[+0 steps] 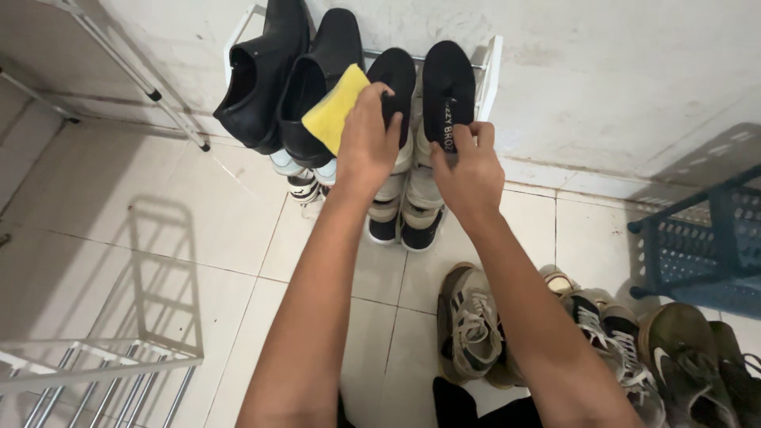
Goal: The person assembles a metal shoe rack by inserting horizontal bars into the side frames. They then place several pairs of shoes onto the completed rack.
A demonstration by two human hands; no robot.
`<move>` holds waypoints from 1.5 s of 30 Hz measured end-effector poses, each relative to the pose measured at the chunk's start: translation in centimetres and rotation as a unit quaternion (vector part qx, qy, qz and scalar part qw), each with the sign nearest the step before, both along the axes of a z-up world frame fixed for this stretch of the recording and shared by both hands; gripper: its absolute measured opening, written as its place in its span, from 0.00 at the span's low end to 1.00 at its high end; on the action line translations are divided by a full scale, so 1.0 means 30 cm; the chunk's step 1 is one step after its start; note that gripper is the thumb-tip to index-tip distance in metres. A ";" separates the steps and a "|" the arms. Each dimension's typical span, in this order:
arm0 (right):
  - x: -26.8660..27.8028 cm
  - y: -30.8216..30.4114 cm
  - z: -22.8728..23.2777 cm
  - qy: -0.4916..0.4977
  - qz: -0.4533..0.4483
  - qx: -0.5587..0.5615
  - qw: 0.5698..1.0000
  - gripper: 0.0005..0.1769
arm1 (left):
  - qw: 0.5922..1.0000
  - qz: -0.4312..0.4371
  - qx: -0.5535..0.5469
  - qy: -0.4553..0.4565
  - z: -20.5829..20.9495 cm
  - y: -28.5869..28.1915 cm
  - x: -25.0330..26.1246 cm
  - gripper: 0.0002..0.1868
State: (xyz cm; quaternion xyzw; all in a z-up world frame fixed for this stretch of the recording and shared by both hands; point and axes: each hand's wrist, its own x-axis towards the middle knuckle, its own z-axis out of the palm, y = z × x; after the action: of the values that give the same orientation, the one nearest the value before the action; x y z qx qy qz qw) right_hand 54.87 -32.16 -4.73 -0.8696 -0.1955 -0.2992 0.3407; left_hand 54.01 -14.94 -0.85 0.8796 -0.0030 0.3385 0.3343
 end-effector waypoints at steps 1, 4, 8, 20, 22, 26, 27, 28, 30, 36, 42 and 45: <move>-0.014 -0.006 0.000 -0.004 -0.002 0.002 1.000 0.18 | 1.000 -0.014 -0.012 0.013 -0.001 0.002 -0.022 0.18; -0.059 -0.023 0.011 -0.040 -0.009 -0.008 0.999 0.19 | 0.999 -0.044 -0.005 -0.007 0.001 -0.016 -0.086 0.17; -0.132 -0.054 0.033 -0.046 -0.009 -0.020 0.999 0.18 | 0.998 -0.040 -0.029 0.034 0.025 -0.068 -0.159 0.13; -0.440 -0.142 0.000 -0.003 0.014 0.042 0.999 0.20 | 0.999 0.001 -0.009 0.035 -0.066 -0.089 -0.514 0.11; -0.506 -0.147 -0.029 0.050 0.018 0.076 0.996 0.21 | 1.000 -0.002 0.013 0.006 -0.116 -0.089 -0.574 0.11; -0.638 -0.159 -0.116 0.023 0.027 0.087 0.996 0.21 | 1.000 0.021 -0.001 0.005 -0.239 -0.100 -0.680 0.10; -0.671 -0.160 -0.145 -0.004 0.020 0.078 0.997 0.21 | 1.000 0.028 -0.011 0.003 -0.273 -0.100 -0.708 0.10; -0.704 -0.162 -0.177 -0.032 0.013 0.069 0.997 0.22 | 0.999 0.035 -0.022 0.001 -0.310 -0.101 -0.736 0.10; -0.789 -0.176 -0.253 0.011 0.007 0.070 0.997 0.22 | 0.998 0.047 -0.028 0.017 -0.393 -0.107 -0.804 0.10; -0.892 -0.181 -0.516 0.105 -0.020 0.053 0.993 0.22 | 0.989 0.067 -0.042 0.128 -0.685 -0.126 -0.942 0.09; -0.924 -0.160 -0.750 0.231 -0.045 -0.015 0.972 0.22 | 0.991 0.045 -0.050 0.116 -0.946 -0.155 -1.008 0.07; -0.927 -0.134 -0.841 0.258 -0.048 -0.040 0.964 0.22 | 0.969 0.059 -0.092 0.222 -1.040 -0.161 -0.999 0.05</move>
State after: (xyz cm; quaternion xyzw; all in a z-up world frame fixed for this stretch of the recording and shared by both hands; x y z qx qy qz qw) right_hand 27.07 -36.18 -29.96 -0.9385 -0.0712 -0.0725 0.3300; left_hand 24.06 -19.78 -32.05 0.8969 0.1544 0.1530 0.3851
